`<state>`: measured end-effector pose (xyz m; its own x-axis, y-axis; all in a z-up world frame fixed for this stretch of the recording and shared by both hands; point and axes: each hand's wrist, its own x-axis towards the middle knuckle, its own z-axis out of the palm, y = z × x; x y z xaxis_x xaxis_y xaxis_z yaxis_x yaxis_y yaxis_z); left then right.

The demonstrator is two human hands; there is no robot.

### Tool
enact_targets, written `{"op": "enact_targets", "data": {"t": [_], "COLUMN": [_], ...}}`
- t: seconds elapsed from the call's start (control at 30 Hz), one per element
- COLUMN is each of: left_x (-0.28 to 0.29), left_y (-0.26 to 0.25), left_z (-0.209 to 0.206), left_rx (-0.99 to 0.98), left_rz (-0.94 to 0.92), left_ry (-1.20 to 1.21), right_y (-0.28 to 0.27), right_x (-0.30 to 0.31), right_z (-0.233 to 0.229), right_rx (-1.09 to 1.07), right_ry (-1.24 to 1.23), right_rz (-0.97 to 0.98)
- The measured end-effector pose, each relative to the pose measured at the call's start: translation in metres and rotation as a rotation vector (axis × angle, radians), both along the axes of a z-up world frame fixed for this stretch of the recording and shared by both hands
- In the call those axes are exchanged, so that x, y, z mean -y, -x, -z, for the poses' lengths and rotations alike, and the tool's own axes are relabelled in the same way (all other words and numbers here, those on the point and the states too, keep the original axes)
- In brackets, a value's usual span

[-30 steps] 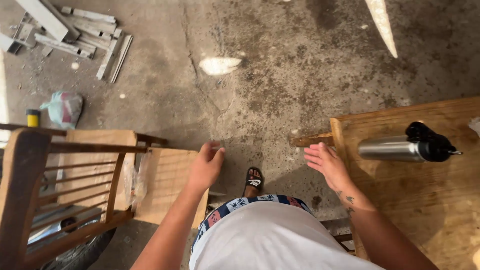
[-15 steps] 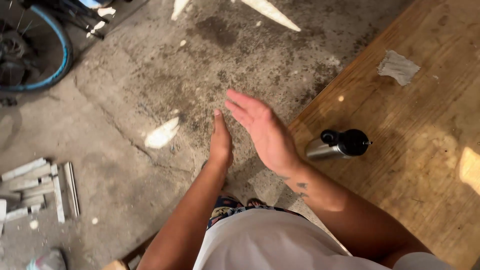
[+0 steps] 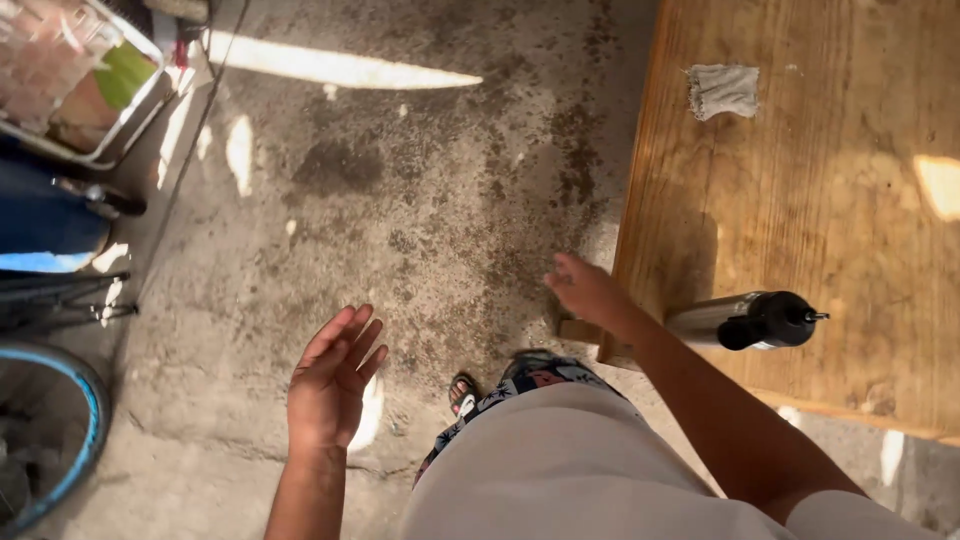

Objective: The person cleans a large wooden table in a garage by wiping it with a cloth and brushing off debris with their hands.

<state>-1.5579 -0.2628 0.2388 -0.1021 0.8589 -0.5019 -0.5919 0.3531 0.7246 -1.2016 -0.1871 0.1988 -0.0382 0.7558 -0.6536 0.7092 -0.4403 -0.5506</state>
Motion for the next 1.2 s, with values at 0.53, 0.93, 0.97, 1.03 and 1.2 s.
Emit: {"op": "enact_targets", "data": {"t": [0.53,0.93,0.97,1.03,1.2], "left_x": [-0.321,-0.586,-0.606,-0.657,-0.776], "left_y": [0.028,-0.064,-0.064,-0.064,-0.133], "left_z": [0.063,0.075,0.100,0.147,0.134], "left_rx": [-0.288,-0.507,-0.512,-0.522,-0.615], "left_rz": [0.225,0.556,0.598,0.678,0.908], "left_ry": [0.304,0.355,0.346,0.265,0.265], "right_y": [-0.113,-0.218,-0.224,-0.230,-0.235], "right_x": [-0.168,-0.328,-0.332,-0.345,-0.366], "right_z": [0.061,0.064,0.070,0.082,0.107], "right_rx": [0.278,0.412,0.421,0.558,0.668], "right_ry": [0.000,-0.211,-0.203,-0.074,0.010], "right_rz": [0.702,0.956,0.996,0.911,0.985]}}
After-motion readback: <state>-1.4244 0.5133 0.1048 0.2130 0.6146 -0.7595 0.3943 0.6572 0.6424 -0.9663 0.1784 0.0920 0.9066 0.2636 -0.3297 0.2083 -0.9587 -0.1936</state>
